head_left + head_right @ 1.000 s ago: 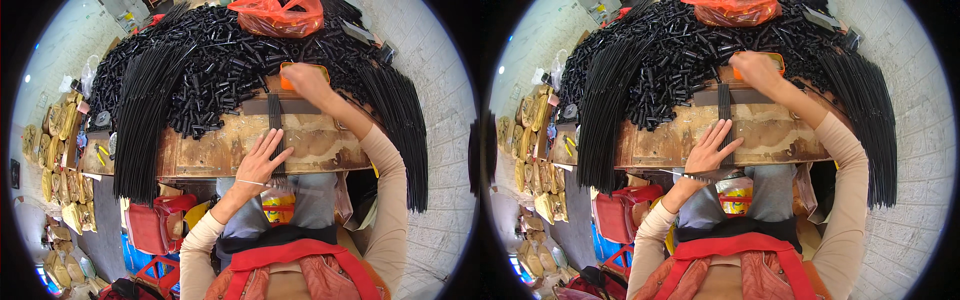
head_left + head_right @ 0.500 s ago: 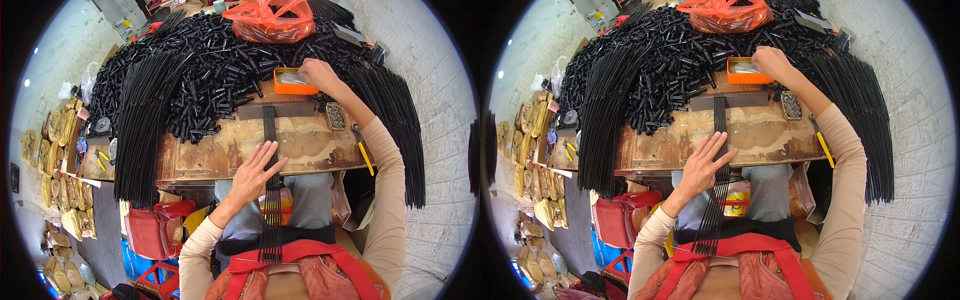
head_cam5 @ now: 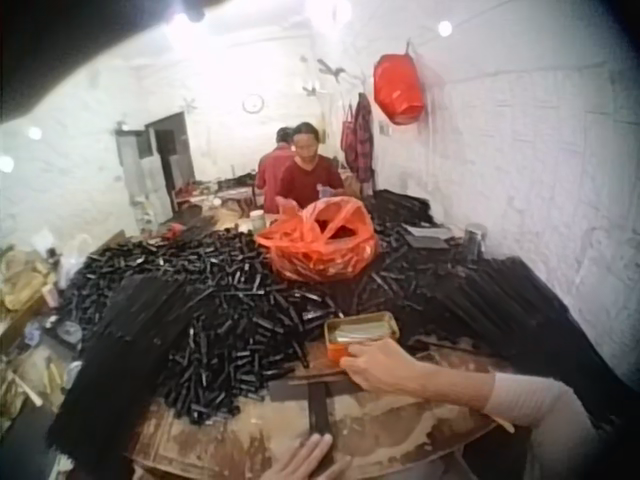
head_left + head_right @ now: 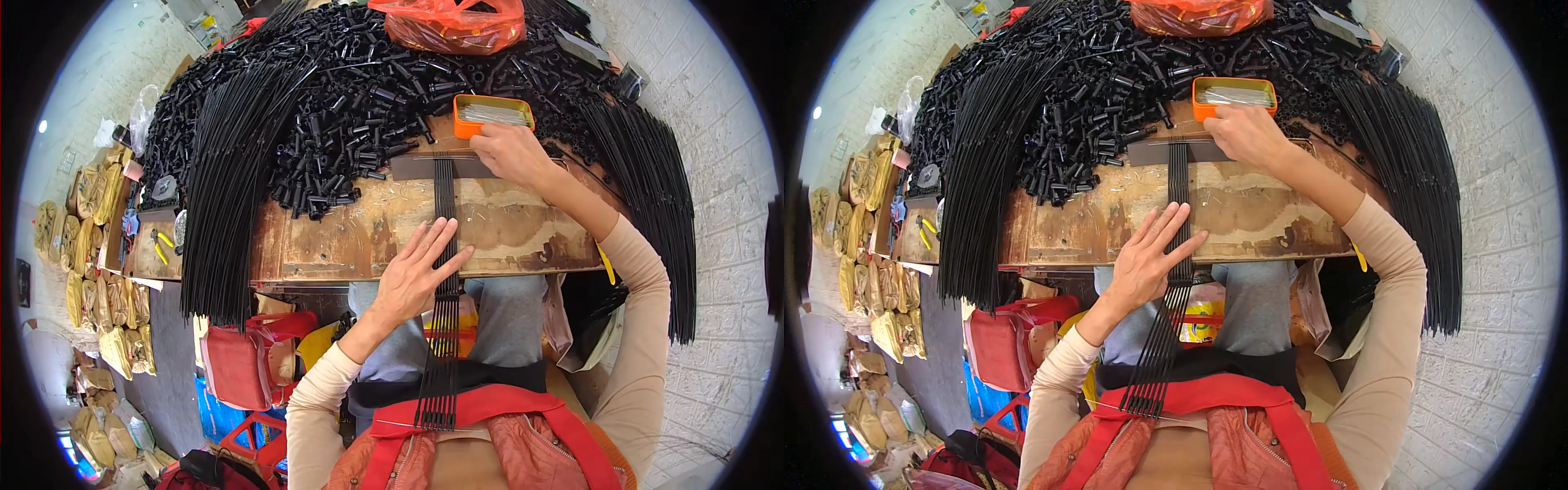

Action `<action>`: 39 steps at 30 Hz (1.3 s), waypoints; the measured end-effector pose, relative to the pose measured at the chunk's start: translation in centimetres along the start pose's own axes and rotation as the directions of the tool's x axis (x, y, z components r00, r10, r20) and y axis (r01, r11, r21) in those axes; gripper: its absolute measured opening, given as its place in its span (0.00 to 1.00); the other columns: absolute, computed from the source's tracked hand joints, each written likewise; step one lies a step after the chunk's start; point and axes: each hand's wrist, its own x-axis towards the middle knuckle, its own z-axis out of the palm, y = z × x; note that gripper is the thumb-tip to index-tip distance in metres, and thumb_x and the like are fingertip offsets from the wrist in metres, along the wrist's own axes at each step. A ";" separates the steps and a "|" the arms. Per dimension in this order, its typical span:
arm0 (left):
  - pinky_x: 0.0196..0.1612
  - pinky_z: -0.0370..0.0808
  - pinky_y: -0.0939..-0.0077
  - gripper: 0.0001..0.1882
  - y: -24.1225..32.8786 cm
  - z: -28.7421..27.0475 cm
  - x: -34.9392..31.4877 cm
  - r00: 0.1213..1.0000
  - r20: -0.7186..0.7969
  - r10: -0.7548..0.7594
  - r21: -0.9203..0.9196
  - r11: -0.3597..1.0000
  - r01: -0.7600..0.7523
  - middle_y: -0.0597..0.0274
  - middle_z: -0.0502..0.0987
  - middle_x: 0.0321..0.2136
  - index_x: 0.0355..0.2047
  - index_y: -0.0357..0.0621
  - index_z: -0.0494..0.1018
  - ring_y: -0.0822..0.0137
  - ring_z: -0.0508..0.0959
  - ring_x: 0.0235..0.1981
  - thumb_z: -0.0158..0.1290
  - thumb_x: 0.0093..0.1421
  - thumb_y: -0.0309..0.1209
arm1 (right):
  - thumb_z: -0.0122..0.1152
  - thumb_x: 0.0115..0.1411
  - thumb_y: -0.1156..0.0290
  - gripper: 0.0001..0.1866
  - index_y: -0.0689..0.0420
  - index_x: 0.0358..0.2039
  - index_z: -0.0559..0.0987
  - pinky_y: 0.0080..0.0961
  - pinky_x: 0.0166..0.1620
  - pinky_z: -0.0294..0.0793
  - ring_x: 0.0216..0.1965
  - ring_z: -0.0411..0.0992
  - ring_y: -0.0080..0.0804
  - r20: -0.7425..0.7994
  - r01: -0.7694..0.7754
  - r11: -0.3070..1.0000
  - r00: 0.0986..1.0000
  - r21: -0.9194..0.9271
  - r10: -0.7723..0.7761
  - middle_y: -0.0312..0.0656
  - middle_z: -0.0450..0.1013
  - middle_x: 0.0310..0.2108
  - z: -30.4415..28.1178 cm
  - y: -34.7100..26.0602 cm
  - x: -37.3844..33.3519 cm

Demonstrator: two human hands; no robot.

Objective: The recorder is trimming and bundling groups of black industrial rods at a workbench using manual cutters.

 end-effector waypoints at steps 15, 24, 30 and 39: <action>0.67 0.55 0.59 0.32 -0.1 -0.3 0.1 1.000 0.023 0.015 0.055 0.998 -0.016 0.48 0.57 0.64 0.57 0.53 0.68 0.51 0.58 0.66 0.53 0.47 0.25 | 0.55 0.50 0.78 0.17 0.56 0.42 0.81 0.40 0.37 0.75 0.31 0.74 0.48 -0.021 0.051 0.979 0.999 0.196 -0.047 0.46 0.73 0.29 -0.1 -0.6 0.2; 0.67 0.56 0.58 0.33 0.0 0.1 0.0 1.000 0.004 -0.004 0.010 1.000 0.004 0.48 0.58 0.64 0.57 0.53 0.69 0.51 0.59 0.65 0.50 0.46 0.22 | 0.56 0.50 0.78 0.17 0.56 0.41 0.81 0.41 0.38 0.75 0.32 0.74 0.49 -0.008 0.036 0.980 0.999 0.197 -0.035 0.46 0.73 0.30 -0.2 -1.1 0.6; 0.67 0.56 0.59 0.29 -0.2 0.0 0.0 1.000 0.023 0.018 0.072 0.997 -0.019 0.48 0.58 0.64 0.56 0.53 0.68 0.51 0.59 0.65 0.50 0.51 0.27 | 0.55 0.50 0.80 0.19 0.54 0.44 0.79 0.40 0.37 0.73 0.32 0.73 0.47 -0.022 0.041 0.982 0.999 0.186 -0.038 0.45 0.70 0.29 0.0 -0.7 0.4; 0.67 0.56 0.58 0.32 -0.1 0.0 0.1 1.000 -0.008 0.003 0.008 1.000 -0.003 0.48 0.57 0.64 0.57 0.53 0.68 0.51 0.59 0.65 0.52 0.47 0.27 | 0.54 0.51 0.79 0.16 0.56 0.40 0.81 0.42 0.37 0.73 0.32 0.73 0.48 -0.022 0.096 0.972 0.995 0.214 -0.094 0.46 0.71 0.27 -0.2 -0.6 0.8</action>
